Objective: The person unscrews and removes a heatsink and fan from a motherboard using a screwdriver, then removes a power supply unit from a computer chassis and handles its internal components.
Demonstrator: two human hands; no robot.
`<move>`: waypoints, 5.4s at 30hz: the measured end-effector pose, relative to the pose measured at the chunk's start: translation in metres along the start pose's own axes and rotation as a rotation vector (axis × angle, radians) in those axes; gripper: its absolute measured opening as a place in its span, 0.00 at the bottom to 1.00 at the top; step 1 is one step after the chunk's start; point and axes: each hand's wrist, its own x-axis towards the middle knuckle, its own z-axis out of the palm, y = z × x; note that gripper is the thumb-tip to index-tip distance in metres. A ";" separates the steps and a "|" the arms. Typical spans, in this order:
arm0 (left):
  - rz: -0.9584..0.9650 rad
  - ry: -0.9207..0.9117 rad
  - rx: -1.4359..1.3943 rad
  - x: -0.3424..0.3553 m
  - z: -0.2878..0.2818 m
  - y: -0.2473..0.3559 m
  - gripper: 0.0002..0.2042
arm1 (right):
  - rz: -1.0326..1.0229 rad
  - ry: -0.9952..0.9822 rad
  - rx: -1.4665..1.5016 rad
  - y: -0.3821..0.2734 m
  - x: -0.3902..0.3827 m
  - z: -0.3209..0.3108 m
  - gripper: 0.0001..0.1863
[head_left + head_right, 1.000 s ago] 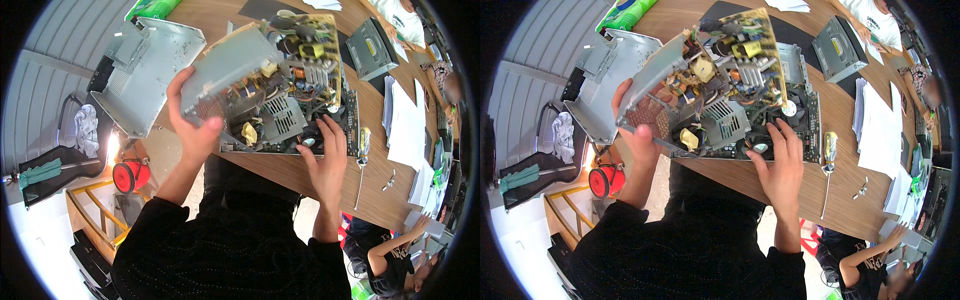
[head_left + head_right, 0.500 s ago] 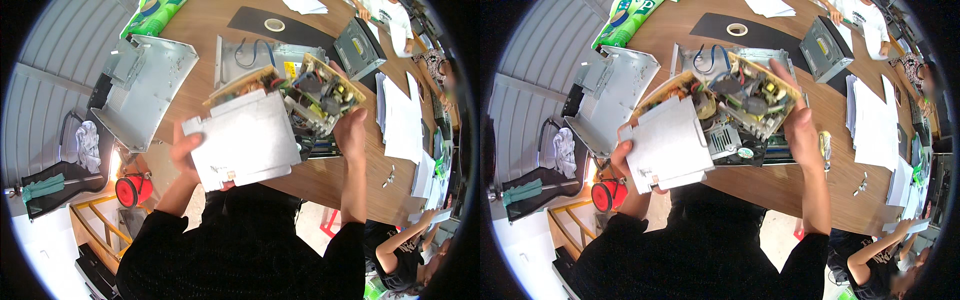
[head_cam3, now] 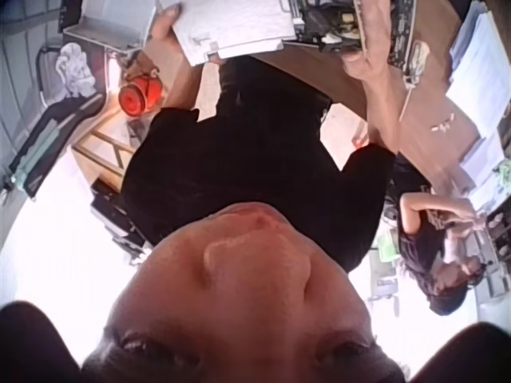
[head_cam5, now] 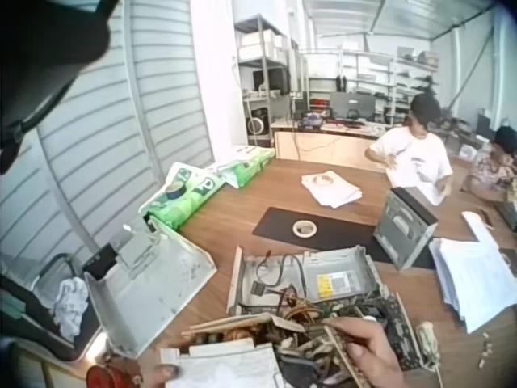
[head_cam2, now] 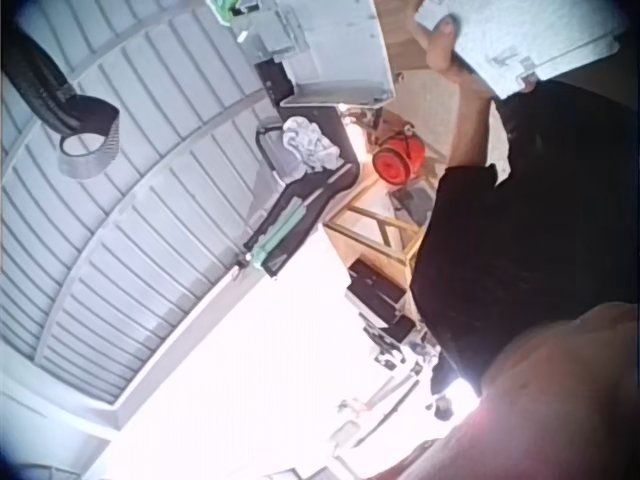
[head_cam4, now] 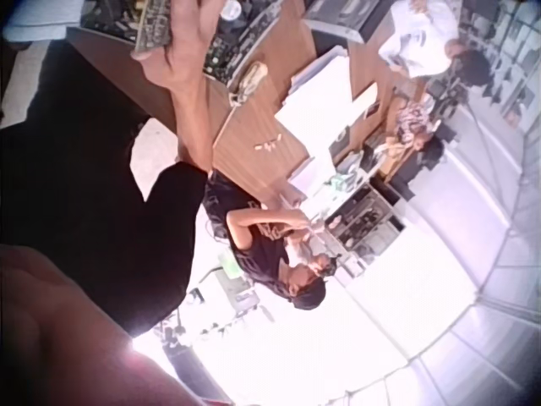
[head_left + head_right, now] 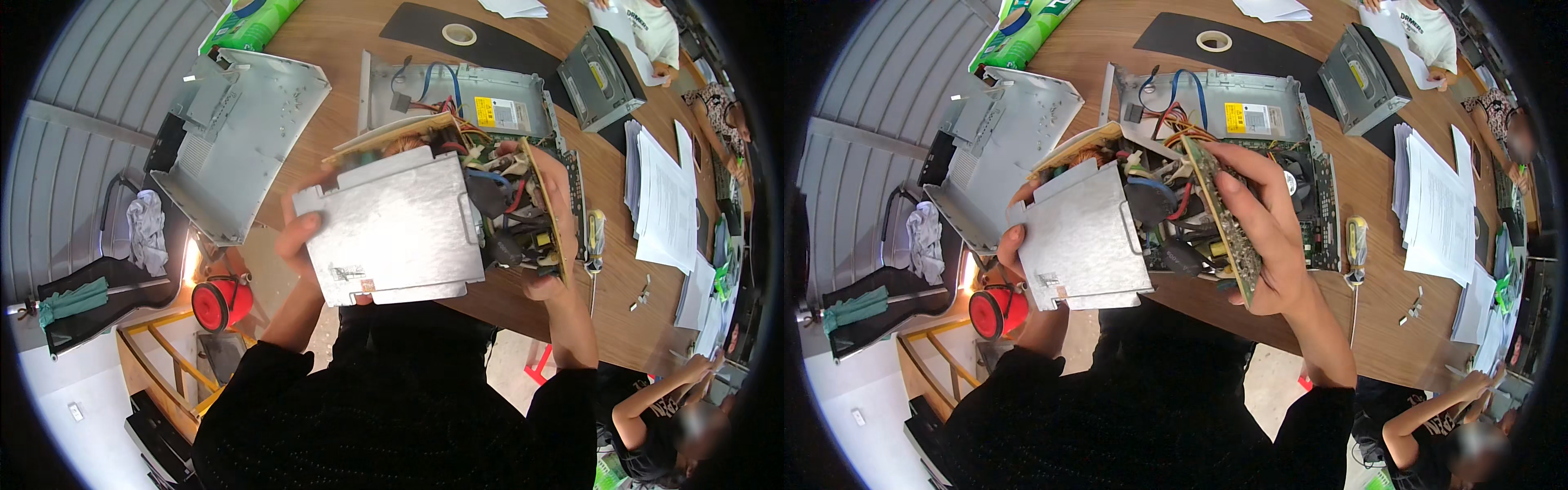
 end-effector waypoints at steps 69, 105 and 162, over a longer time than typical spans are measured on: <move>-0.701 -0.429 0.576 -0.009 0.006 -0.071 0.34 | -0.061 1.181 0.290 -0.053 -0.032 -0.134 0.41; -1.602 0.162 -1.258 -0.032 -0.001 0.012 0.29 | -0.199 0.065 -0.322 -0.004 -0.042 -0.001 0.29; -1.056 0.002 -0.844 -0.108 -0.019 -0.001 0.25 | 0.604 0.265 0.296 -0.043 -0.107 0.053 0.71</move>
